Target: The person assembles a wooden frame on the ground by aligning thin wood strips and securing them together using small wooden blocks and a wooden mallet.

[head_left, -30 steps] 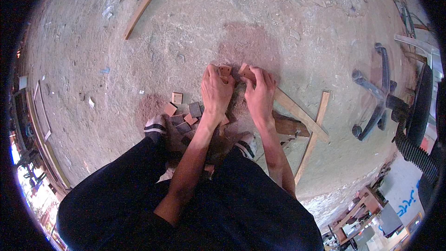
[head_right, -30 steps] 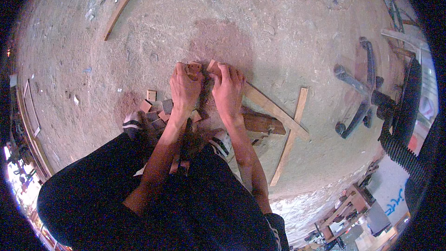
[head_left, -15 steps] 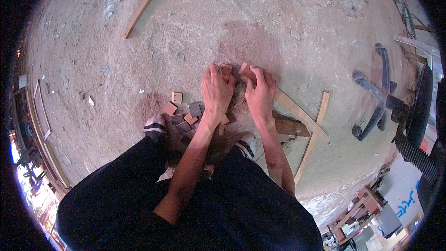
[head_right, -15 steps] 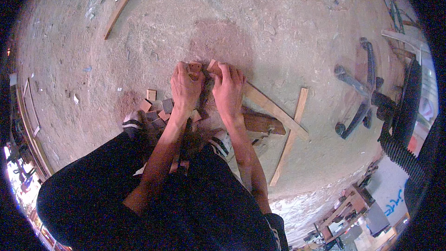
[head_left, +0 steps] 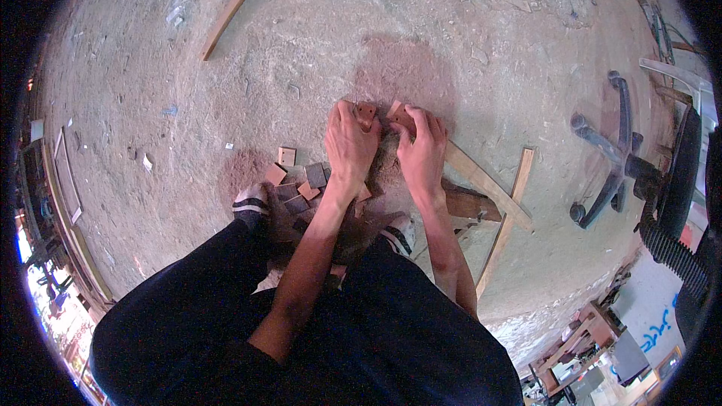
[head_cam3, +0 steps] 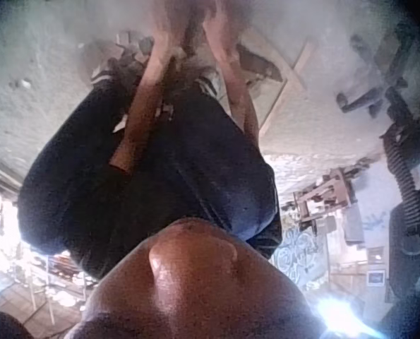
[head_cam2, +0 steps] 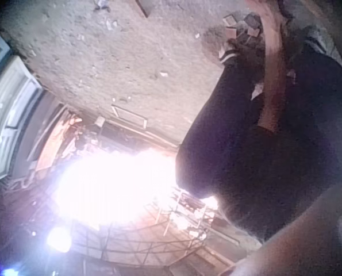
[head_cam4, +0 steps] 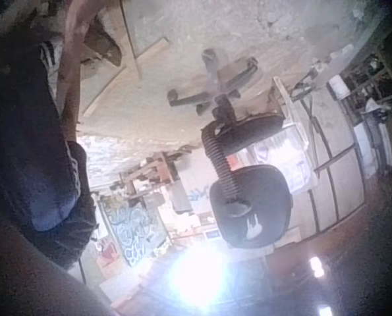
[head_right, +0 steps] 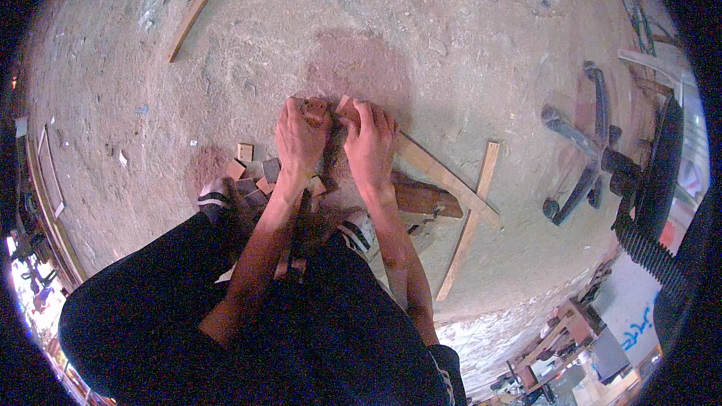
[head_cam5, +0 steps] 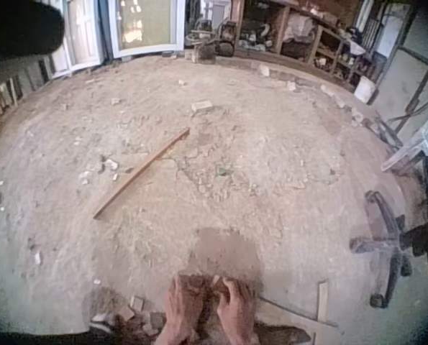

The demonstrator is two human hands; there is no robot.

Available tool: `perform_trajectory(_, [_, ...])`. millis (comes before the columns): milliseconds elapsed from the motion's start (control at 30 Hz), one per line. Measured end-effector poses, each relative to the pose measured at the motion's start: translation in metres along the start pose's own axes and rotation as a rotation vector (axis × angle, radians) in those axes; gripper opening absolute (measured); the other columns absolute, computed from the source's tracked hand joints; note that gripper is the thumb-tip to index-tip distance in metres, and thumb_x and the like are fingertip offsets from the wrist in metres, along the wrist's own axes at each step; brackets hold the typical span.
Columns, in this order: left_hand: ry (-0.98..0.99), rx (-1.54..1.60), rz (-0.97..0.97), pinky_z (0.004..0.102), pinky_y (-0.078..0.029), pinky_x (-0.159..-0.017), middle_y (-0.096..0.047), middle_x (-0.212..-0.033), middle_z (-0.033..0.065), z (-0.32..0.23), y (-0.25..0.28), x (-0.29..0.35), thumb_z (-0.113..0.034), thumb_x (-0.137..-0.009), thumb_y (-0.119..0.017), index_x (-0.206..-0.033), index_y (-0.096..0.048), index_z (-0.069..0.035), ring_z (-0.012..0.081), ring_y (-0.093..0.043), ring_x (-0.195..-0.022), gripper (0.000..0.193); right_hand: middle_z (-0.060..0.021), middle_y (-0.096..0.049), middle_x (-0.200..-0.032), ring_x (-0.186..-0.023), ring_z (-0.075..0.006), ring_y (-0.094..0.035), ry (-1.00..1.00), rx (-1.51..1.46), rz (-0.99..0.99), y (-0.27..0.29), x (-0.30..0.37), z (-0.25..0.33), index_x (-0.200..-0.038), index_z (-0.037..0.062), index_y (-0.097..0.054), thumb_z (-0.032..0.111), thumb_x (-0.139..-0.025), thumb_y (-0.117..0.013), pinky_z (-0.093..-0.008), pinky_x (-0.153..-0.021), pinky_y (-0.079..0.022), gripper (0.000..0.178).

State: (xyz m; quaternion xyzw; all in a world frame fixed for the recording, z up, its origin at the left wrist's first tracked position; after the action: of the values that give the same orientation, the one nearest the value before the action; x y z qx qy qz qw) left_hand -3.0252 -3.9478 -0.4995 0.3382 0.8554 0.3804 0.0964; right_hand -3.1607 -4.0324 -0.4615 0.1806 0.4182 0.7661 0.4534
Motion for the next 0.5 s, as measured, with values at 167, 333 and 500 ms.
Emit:
perform_trajectory(167, [-0.015,-0.016,-0.036,0.0521,-0.052,-0.076,-0.062,-0.098,0.0222,0.003,-0.003,-0.001,-0.011,-0.078,-0.080,-0.102,-0.051,-0.001,0.0448,-0.063,-0.093,0.038,-0.0143,-0.069,-0.109,-0.103,-0.0372,-0.064,0.004,-0.011,-0.007,0.000,-0.001,0.002,-0.119,0.0065,-0.062,0.008,-0.084,-0.076,-0.0503,-0.094,-0.046,0.038])
perform_trajectory(333, [0.008,0.007,-0.013,0.0524,-0.053,-0.074,-0.063,-0.097,0.0227,0.001,0.000,0.001,-0.012,-0.081,-0.078,-0.102,-0.052,0.000,0.0453,-0.065,-0.090,0.035,-0.0141,-0.069,-0.107,-0.101,-0.0376,-0.064,0.012,-0.019,-0.015,0.001,0.000,0.002,-0.118,0.0066,-0.062,0.008,-0.084,-0.077,-0.0505,-0.093,-0.046,0.037])
perform_trajectory(500, [-0.010,0.144,-0.073,0.0509,-0.053,-0.068,-0.068,-0.085,0.0230,0.009,0.019,-0.003,-0.014,-0.085,-0.075,-0.092,-0.056,0.001,0.0468,-0.068,-0.081,0.025,-0.0142,-0.070,-0.108,-0.103,-0.0372,-0.063,0.003,-0.012,0.036,-0.005,0.003,0.001,-0.116,0.0067,-0.064,0.009,-0.085,-0.076,-0.0505,-0.094,-0.045,0.033])
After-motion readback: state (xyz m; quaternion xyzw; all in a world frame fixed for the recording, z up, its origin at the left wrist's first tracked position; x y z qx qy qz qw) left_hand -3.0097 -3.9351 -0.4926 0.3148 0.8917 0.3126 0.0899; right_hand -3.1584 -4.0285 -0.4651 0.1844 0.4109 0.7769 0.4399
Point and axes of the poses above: each hand's wrist, its own x-axis away from the middle knuckle, its own y-axis out of the back of the hand, z = x × y, the point moved 8 cm from there along -x, towards the middle knuckle
